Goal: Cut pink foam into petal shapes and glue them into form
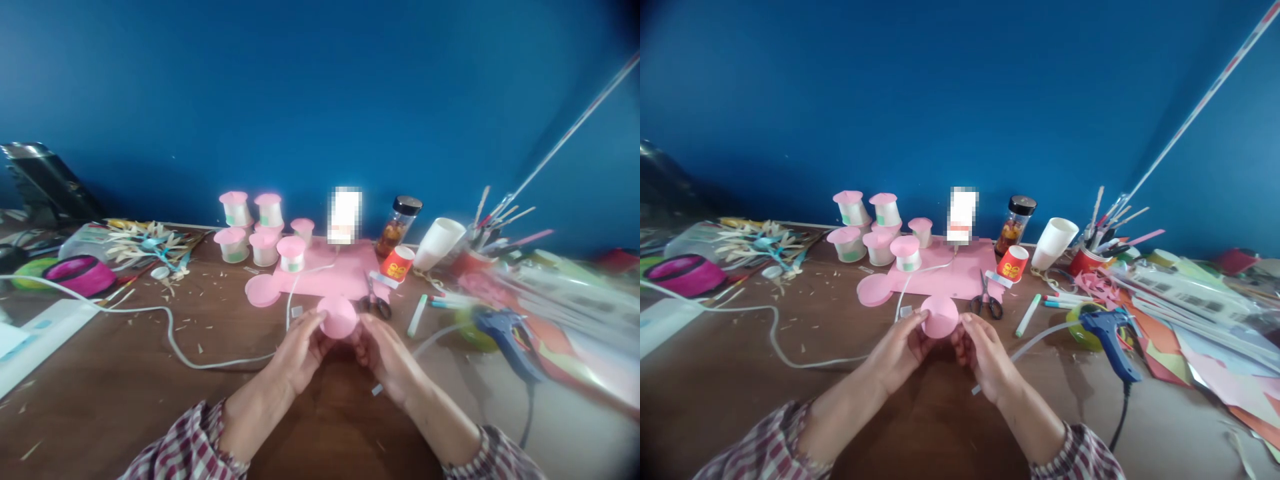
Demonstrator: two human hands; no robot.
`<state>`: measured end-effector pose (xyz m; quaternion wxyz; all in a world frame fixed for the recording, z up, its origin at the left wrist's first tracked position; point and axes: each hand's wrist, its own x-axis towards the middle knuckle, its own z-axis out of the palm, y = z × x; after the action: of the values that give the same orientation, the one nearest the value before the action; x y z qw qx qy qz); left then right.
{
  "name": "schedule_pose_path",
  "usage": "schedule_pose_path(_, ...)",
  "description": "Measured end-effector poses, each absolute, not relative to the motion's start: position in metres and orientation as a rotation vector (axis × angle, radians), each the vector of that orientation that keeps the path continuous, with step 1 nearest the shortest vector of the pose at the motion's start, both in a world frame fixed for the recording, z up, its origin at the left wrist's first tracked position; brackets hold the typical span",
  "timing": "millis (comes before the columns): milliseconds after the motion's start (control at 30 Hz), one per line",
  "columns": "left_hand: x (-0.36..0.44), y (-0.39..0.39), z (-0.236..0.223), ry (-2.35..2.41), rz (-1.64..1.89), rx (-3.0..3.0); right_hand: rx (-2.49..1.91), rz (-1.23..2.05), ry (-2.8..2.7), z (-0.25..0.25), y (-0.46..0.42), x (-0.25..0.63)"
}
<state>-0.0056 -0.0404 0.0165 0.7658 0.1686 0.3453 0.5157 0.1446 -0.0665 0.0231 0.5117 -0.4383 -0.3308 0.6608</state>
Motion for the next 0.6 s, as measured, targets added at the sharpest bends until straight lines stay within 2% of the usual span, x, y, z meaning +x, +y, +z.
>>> schedule_pose_path(267, -0.0034, -0.0461, 0.0181, 0.652, 1.021, 0.39, -1.05, 1.584, -0.721, 0.0175, -0.0645, 0.1458)
schedule_pose_path(600, -0.0035, -0.0467, 0.0193, 0.813, 0.966, 0.355, -1.09, 1.528, -0.642, 0.0156, -0.0616, 0.1505)
